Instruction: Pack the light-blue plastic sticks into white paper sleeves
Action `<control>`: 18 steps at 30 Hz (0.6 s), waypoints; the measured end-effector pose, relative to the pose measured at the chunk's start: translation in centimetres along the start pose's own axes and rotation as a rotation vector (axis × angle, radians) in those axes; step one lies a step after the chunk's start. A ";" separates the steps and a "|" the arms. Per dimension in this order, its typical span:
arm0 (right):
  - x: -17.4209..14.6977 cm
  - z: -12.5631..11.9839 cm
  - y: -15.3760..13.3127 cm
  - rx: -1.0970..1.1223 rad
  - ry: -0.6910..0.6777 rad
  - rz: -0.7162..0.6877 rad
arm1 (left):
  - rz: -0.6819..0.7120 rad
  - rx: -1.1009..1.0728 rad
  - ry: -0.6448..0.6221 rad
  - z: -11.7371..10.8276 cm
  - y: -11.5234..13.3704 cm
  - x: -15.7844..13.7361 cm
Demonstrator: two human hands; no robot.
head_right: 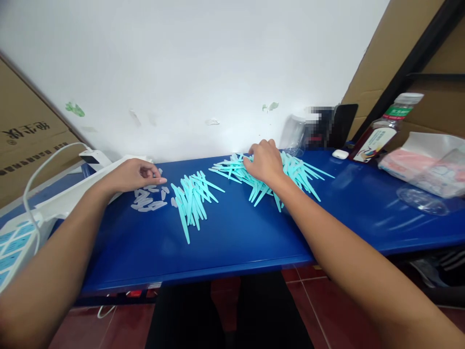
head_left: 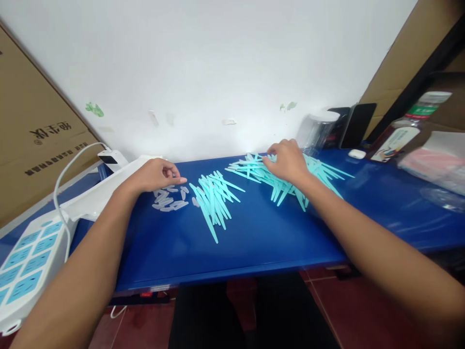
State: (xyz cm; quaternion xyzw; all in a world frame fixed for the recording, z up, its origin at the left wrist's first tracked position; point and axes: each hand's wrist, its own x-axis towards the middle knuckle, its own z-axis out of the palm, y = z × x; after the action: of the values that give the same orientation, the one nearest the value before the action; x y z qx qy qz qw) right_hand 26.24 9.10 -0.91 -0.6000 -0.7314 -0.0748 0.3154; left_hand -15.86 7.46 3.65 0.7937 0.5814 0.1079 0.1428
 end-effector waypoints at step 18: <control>-2.3 2.3 -4.1 0.186 -0.334 -0.268 | 0.237 -0.143 -0.429 2.5 4.0 -0.2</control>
State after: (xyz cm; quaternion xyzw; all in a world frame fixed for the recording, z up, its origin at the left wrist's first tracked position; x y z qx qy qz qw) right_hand 21.78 7.21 -2.88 -0.4700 -0.8502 0.0523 0.2314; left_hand -11.52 5.93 2.74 0.8489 0.4315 -0.0061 0.3051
